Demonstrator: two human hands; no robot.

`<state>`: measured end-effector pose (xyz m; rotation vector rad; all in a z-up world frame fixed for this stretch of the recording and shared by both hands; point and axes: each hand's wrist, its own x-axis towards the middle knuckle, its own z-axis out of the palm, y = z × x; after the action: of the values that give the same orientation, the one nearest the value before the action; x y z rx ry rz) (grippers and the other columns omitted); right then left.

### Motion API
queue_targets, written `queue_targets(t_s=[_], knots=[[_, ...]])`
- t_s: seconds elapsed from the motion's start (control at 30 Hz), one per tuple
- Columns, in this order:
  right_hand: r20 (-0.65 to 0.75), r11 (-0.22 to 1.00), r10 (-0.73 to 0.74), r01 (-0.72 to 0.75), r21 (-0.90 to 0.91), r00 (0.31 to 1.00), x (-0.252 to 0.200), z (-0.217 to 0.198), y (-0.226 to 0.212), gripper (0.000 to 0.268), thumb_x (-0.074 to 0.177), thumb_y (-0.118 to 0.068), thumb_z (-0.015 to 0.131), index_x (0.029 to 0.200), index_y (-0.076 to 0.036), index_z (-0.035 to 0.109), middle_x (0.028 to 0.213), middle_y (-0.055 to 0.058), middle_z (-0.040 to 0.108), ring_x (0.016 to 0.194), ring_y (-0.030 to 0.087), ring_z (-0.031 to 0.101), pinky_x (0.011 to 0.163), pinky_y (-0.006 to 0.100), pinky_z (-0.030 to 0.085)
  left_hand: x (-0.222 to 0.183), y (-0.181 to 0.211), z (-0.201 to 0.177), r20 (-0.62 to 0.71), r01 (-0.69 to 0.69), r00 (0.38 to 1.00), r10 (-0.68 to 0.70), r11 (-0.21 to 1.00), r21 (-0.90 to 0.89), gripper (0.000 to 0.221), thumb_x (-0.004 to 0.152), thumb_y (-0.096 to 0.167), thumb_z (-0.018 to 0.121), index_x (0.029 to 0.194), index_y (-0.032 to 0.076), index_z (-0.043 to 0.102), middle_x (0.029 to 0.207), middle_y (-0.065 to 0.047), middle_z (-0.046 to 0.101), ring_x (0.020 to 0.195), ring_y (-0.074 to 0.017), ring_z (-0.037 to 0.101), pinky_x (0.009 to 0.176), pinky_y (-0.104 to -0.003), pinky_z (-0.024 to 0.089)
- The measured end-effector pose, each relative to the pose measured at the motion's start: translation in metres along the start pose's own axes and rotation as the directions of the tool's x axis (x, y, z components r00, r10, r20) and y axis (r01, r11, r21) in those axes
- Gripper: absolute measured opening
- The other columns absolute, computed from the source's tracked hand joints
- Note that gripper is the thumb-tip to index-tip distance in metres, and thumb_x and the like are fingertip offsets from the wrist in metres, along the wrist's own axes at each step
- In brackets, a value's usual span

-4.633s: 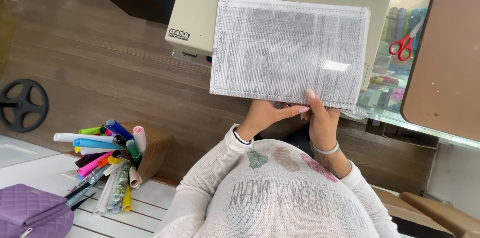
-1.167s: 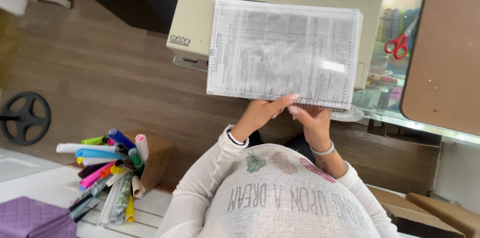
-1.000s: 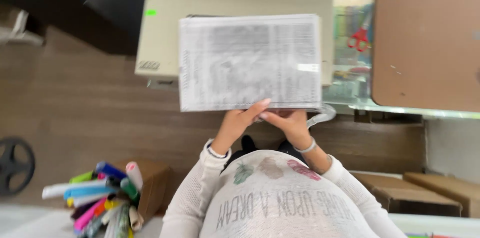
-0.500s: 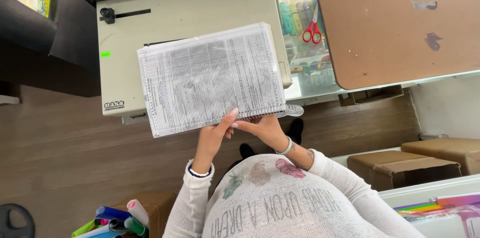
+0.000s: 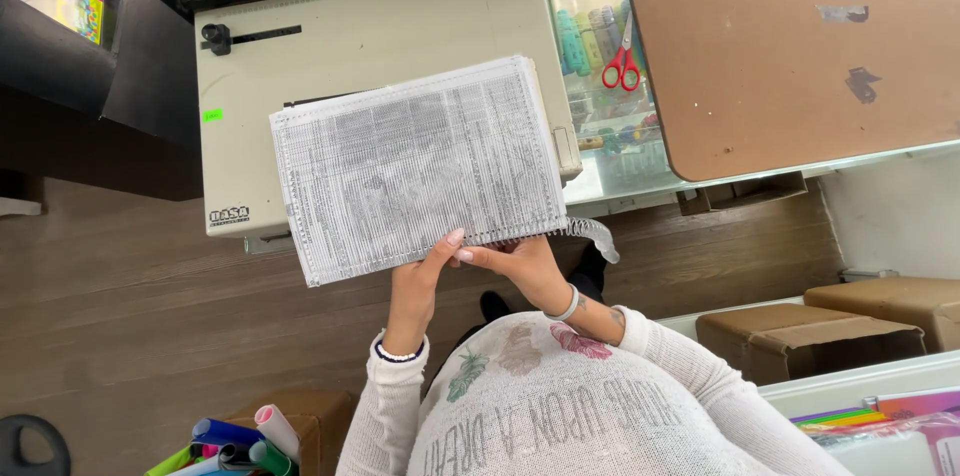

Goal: Binding a stack of papers with a spiral coil to create a notebook

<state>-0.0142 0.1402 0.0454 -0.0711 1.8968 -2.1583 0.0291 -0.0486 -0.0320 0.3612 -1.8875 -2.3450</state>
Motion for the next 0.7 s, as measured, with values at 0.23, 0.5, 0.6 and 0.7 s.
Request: queue_targets(t_s=[0.23, 0.5, 0.6, 0.7], knots=[[0.042, 0.996, 0.061, -0.063, 0.057, 0.997, 0.003, -0.007, -0.023, 0.034, 0.096, -0.023, 0.116, 0.100, 0.003, 0.094, 0.083, 0.012, 0.087, 0.077, 0.013, 0.075, 0.070, 0.035, 0.065, -0.010, 0.046, 0.022, -0.031, -0.038, 0.999, 0.038, 0.999, 0.000, 0.019, 0.109, 0.013, 0.104, 0.100, 0.002, 0.092, 0.085, -0.010, 0.086, 0.080, -0.0153, 0.080, 0.075, -0.035, 0.069], [0.016, 0.957, 0.074, -0.075, 0.281, 0.997, 0.004, -0.017, 0.041, 0.033, 0.094, -0.001, 0.113, 0.120, 0.008, 0.093, 0.098, 0.012, 0.088, 0.089, 0.016, 0.077, 0.087, 0.042, 0.071, -0.015, 0.024, 0.028, -0.106, -0.011, 0.994, 0.014, 1.000, 0.025, 0.019, 0.110, 0.013, 0.104, 0.108, -0.002, 0.094, 0.095, -0.007, 0.086, 0.087, -0.0135, 0.075, 0.078, -0.036, 0.069], [0.006, 0.959, 0.027, -0.027, 0.283, 1.000, 0.003, -0.003, -0.009, 0.023, 0.096, 0.000, 0.112, 0.103, -0.001, 0.089, 0.079, 0.007, 0.079, 0.075, 0.011, 0.074, 0.076, 0.029, 0.063, -0.008, -0.012, 0.015, -0.105, -0.041, 0.994, 0.039, 0.999, -0.018, 0.015, 0.114, 0.013, 0.100, 0.116, 0.000, 0.092, 0.102, -0.010, 0.089, 0.096, -0.0162, 0.084, 0.084, -0.034, 0.072], [-0.007, 0.948, 0.045, -0.040, 0.315, 0.999, 0.015, -0.019, 0.089, 0.023, 0.098, -0.002, 0.110, 0.095, -0.006, 0.088, 0.073, 0.002, 0.073, 0.066, 0.005, 0.067, 0.065, 0.023, 0.054, -0.003, -0.049, 0.002, -0.082, -0.060, 0.995, 0.057, 0.997, -0.038, 0.013, 0.117, 0.013, 0.096, 0.117, 0.000, 0.093, 0.102, -0.011, 0.088, 0.097, -0.0157, 0.083, 0.083, -0.032, 0.072]])
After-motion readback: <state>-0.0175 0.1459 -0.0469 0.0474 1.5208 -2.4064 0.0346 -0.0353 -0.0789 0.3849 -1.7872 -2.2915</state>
